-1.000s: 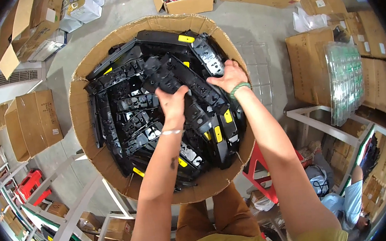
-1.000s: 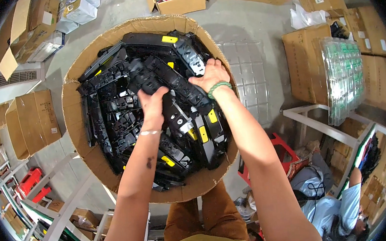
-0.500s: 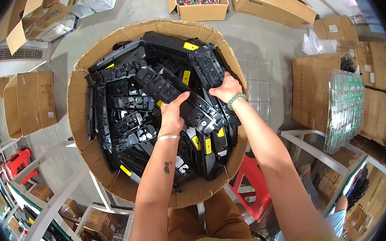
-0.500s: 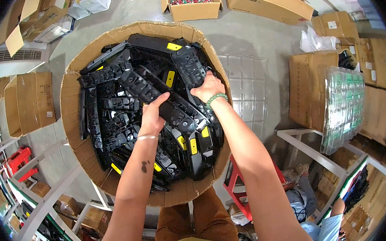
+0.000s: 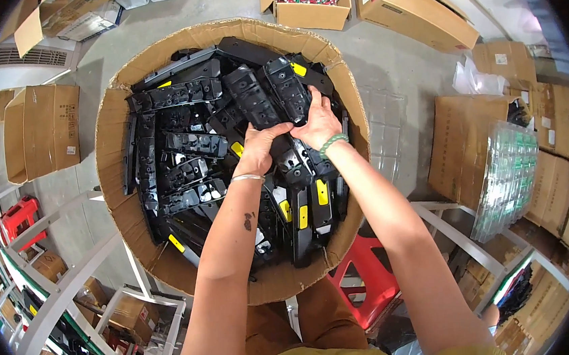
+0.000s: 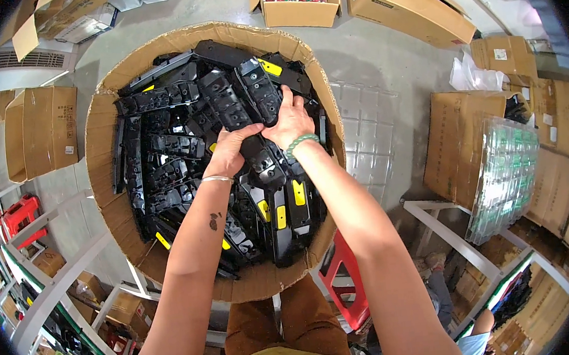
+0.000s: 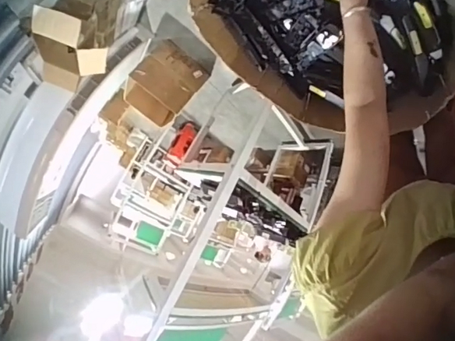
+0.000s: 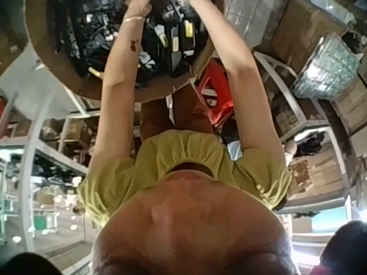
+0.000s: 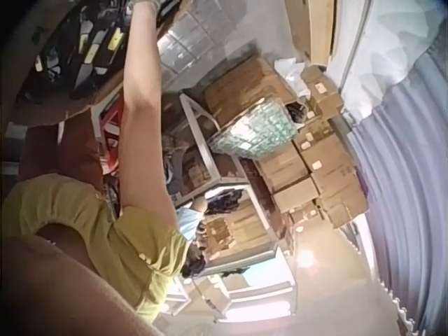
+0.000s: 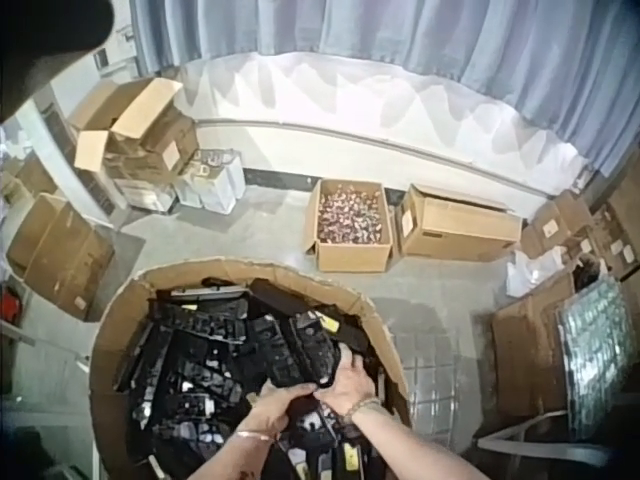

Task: Moving black plastic components from a bulk bin and stacking them neatly on a workbench.

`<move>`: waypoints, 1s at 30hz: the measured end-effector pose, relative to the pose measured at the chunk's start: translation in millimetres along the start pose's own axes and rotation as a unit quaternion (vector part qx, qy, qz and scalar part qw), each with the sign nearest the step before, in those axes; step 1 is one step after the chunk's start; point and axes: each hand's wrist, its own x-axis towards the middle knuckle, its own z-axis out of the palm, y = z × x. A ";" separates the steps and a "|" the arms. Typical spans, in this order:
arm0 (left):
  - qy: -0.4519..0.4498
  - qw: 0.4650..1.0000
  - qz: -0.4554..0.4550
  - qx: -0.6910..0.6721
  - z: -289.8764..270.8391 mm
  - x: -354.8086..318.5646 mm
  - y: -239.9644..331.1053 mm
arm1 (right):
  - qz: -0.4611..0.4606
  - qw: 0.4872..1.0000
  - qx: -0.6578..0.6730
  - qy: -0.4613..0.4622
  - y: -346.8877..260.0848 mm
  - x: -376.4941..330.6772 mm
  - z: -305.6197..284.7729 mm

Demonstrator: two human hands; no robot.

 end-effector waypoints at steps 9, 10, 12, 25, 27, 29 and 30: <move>-0.056 0.974 0.180 -0.126 34.4 1.0 26.1 | -0.143 0.987 -0.009 0.077 -38.5 29.5 -55.8; -0.019 0.976 0.175 -0.128 33.1 14.0 29.8 | -0.171 0.982 -0.027 0.072 -42.3 44.9 -55.6; 0.073 0.977 0.144 -0.136 32.0 29.9 36.5 | -0.145 0.986 -0.061 0.047 -48.7 66.8 -50.8; -0.119 0.980 -0.015 -0.160 3.9 43.0 48.4 | -0.070 0.947 0.054 -0.308 -25.0 114.3 -48.3; -0.104 0.991 -0.008 -0.085 -3.6 39.5 48.7 | -0.083 0.954 0.134 -0.254 -20.6 98.5 -40.9; -0.119 0.990 0.007 -0.072 -2.8 32.0 51.6 | -0.114 0.927 0.239 -0.267 -27.8 68.7 -54.3; -0.125 0.990 0.044 -0.054 -3.7 25.6 54.9 | -0.149 0.904 0.275 -0.290 -15.0 84.9 -40.8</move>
